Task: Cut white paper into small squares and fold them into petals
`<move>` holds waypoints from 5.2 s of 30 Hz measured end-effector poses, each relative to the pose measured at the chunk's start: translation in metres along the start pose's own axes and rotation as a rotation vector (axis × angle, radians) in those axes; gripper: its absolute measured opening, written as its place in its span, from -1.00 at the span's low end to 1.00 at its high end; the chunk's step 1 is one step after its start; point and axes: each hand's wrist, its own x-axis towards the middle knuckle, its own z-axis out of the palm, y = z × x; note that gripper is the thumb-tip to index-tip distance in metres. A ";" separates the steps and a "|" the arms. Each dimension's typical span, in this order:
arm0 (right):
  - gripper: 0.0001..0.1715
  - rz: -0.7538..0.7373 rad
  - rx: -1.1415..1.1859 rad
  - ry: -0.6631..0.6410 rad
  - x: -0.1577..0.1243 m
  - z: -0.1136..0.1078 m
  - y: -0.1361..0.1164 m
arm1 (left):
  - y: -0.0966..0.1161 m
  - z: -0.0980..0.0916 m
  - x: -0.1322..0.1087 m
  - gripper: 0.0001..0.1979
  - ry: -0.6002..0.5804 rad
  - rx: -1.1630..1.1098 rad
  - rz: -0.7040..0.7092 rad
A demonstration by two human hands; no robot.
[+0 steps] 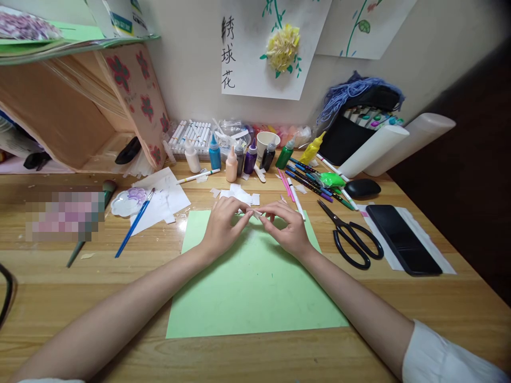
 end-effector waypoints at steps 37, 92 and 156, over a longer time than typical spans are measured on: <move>-0.81 0.286 0.335 -0.078 0.000 0.001 0.010 | 0.003 -0.001 0.003 -0.83 -0.075 -0.090 -0.046; -0.82 0.350 0.303 -0.105 0.001 0.003 0.008 | 0.000 0.003 -0.004 -0.80 -0.079 -0.073 0.109; -0.74 0.434 0.362 0.037 0.003 0.005 0.008 | 0.004 -0.004 0.001 -0.79 -0.081 -0.338 -0.137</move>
